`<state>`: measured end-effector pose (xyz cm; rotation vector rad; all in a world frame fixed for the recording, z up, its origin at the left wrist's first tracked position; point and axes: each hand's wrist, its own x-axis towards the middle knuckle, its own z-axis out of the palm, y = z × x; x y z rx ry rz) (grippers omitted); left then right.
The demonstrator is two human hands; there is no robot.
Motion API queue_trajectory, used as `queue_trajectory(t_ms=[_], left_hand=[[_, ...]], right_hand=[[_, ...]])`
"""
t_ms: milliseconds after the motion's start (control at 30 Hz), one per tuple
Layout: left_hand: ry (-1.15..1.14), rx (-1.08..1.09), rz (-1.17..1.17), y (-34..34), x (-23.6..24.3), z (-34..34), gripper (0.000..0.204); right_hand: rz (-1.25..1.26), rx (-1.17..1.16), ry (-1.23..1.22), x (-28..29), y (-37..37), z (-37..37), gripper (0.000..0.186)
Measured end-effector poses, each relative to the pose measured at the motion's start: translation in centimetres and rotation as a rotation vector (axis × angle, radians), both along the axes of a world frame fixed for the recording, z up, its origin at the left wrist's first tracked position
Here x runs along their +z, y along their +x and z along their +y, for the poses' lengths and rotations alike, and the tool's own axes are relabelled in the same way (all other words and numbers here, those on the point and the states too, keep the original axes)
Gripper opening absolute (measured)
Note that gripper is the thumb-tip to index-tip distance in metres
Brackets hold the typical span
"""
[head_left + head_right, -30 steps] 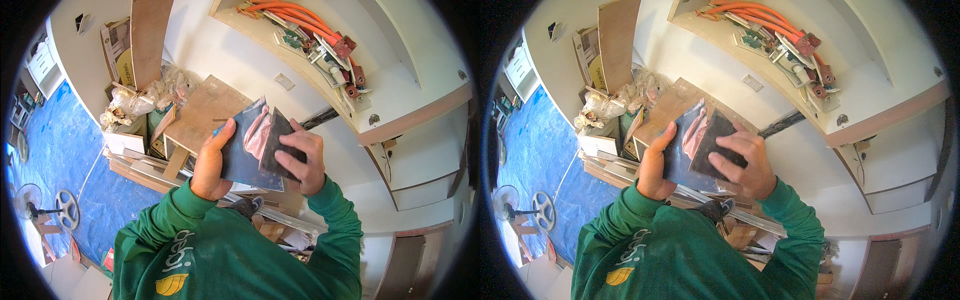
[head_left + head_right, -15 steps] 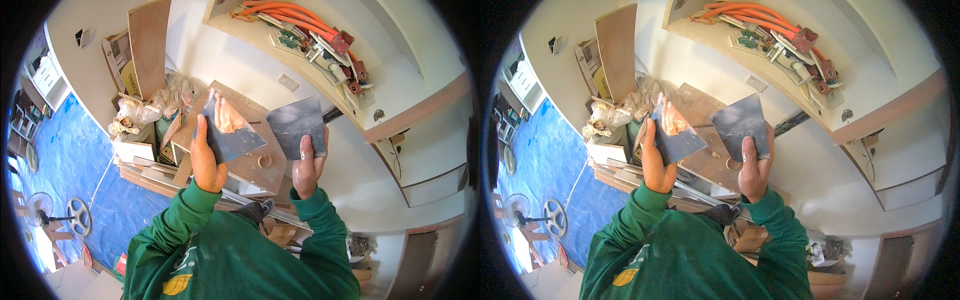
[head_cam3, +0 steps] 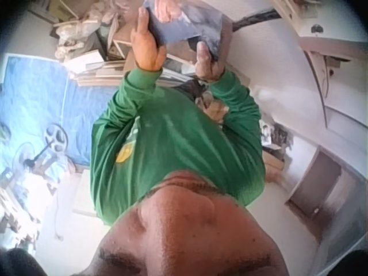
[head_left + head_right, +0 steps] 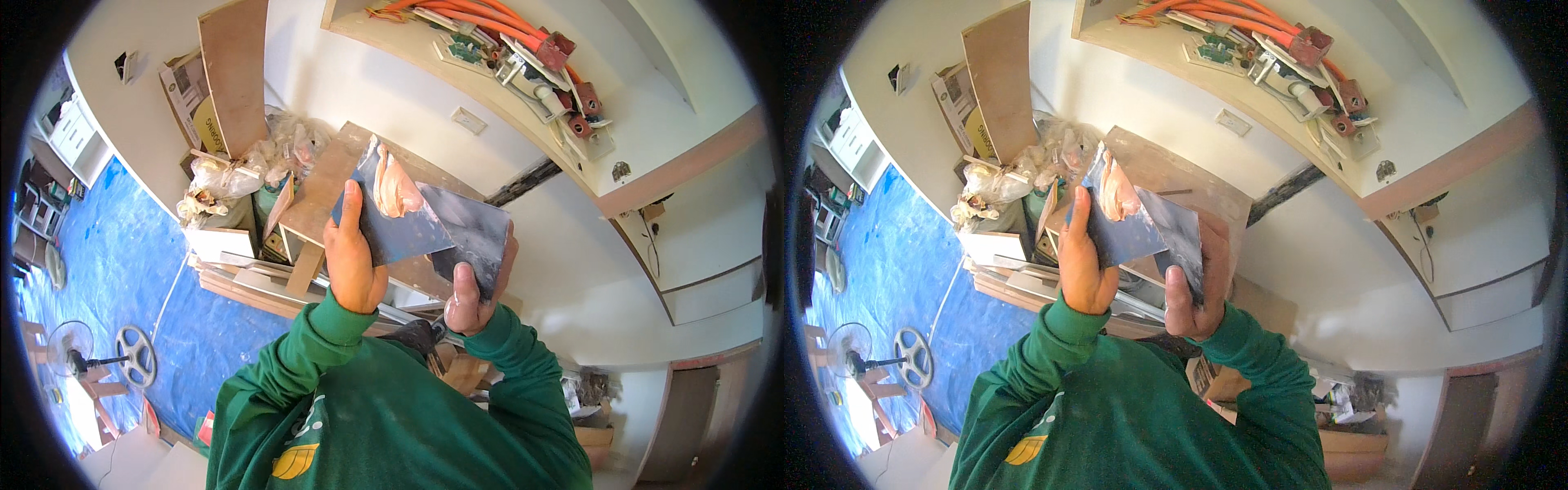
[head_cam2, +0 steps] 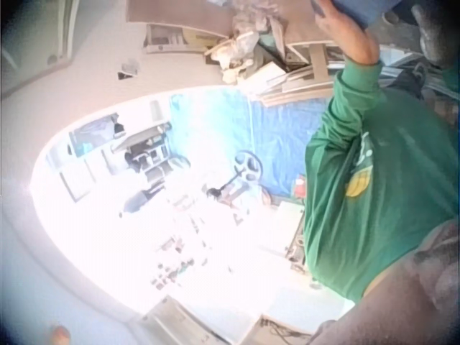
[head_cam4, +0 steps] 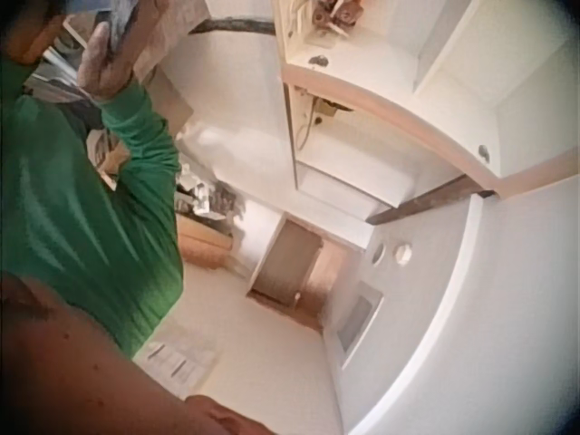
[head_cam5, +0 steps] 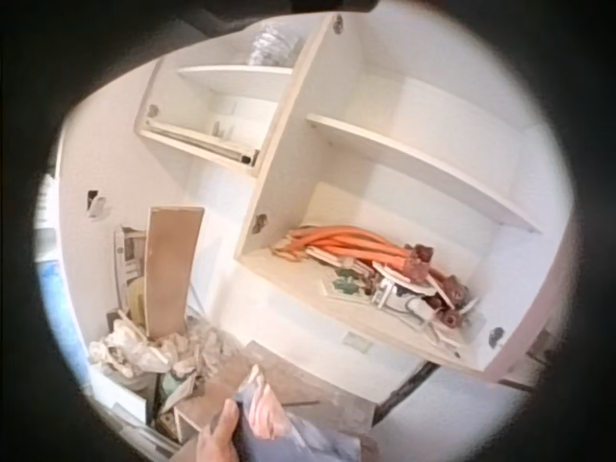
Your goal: The person uses sandpaper to smooth the edges of a white cabinet in a room under renovation. They hold two pieces of sandpaper, rubbing them together before applying them to the cabinet's vertical edge. The person works on the upper section of the cabinet, moving the sandpaper up and down along the surface.
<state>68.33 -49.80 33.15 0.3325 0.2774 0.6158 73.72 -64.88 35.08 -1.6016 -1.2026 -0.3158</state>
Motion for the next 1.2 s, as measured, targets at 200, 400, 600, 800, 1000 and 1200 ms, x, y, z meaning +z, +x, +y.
queue_trajectory(t_ms=[200, 400, 600, 800, 1000, 1200], left_hand=[[0.103, -0.04, -0.019, -0.6, 0.7, 0.0, 0.039], [0.144, 0.175, 0.023, -0.6, 0.9, 1.2, 0.045], [0.192, 0.443, 0.099, 0.4, -1.5, 1.6, 0.048], [0.14, 0.47, 0.131, 0.6, -1.0, -0.4, 0.039], [0.42, 0.432, 0.115, 0.3, -2.9, -0.8, 0.033], [0.786, 0.42, 0.2, -0.3, -2.7, -1.7, 0.035]], right_hand=[[0.009, 0.113, -0.287, 1.2, 1.0, 0.8, 0.05], [0.793, -0.122, -0.102, -2.5, 3.7, -3.1, 0.046], [1.233, 0.007, 0.392, -1.3, 1.0, -4.3, 0.04], [1.235, 0.052, 0.349, -1.9, 0.4, -2.6, 0.032], [1.143, -0.084, 0.381, -2.4, 0.4, -2.1, 0.04], [1.083, -0.17, 0.387, -3.0, 0.3, -2.5, 0.038]])
